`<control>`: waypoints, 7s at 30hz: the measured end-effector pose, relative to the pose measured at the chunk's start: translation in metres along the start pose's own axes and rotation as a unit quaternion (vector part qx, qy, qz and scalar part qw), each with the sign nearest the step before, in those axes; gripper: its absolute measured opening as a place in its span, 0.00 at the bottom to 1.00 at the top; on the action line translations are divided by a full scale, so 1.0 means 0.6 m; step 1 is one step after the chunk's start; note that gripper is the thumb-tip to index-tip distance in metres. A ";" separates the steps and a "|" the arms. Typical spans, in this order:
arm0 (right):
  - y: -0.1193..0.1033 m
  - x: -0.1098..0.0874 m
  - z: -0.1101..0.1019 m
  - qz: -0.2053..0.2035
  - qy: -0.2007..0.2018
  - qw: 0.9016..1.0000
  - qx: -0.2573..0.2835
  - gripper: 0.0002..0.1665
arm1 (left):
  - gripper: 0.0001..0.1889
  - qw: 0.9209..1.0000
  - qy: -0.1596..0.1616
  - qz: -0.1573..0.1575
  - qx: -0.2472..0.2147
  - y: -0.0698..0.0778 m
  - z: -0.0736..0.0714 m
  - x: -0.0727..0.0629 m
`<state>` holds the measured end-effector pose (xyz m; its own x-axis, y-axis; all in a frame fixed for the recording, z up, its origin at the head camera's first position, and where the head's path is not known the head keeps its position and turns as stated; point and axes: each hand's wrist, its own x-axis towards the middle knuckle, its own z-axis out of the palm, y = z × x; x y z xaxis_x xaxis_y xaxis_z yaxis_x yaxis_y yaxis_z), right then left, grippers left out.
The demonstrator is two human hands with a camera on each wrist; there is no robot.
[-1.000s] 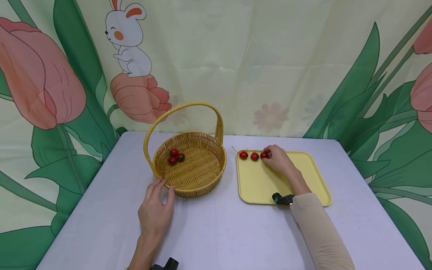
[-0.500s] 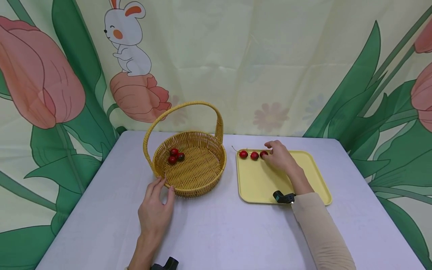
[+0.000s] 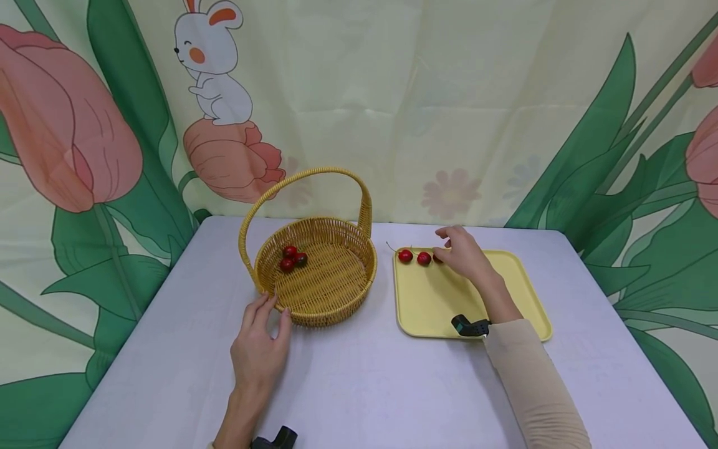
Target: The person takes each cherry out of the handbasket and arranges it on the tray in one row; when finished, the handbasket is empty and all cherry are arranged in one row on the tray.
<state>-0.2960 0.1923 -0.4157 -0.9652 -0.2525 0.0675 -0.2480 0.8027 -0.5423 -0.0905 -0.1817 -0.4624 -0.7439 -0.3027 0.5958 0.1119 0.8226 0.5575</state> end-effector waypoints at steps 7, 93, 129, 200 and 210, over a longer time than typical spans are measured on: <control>-0.022 -0.001 -0.002 -0.023 0.018 0.999 -0.011 0.27 | 0.20 1.000 0.001 0.006 -0.002 -0.001 0.003 0.000; -0.339 0.068 0.223 -0.174 -0.113 0.978 0.017 0.30 | 0.19 1.000 0.002 0.012 0.009 0.001 0.007 0.002; -0.340 0.075 0.254 -0.188 -0.194 0.961 -0.060 0.11 | 0.19 1.000 0.001 0.013 0.012 0.001 0.004 0.002; -0.310 0.003 0.131 -0.231 -0.054 0.971 0.027 0.21 | 0.19 1.000 -0.009 0.006 0.011 0.002 0.000 -0.002; -0.270 -0.008 0.091 -0.207 -0.026 0.977 0.035 0.21 | 0.19 1.000 -0.010 0.004 0.008 0.003 0.002 -0.003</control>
<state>-0.2467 0.0339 -0.3736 -0.7778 -0.5760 0.2517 -0.6080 0.5878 -0.5337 -0.0897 -0.1792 -0.4634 -0.7554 -0.2866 0.5892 0.1076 0.8328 0.5431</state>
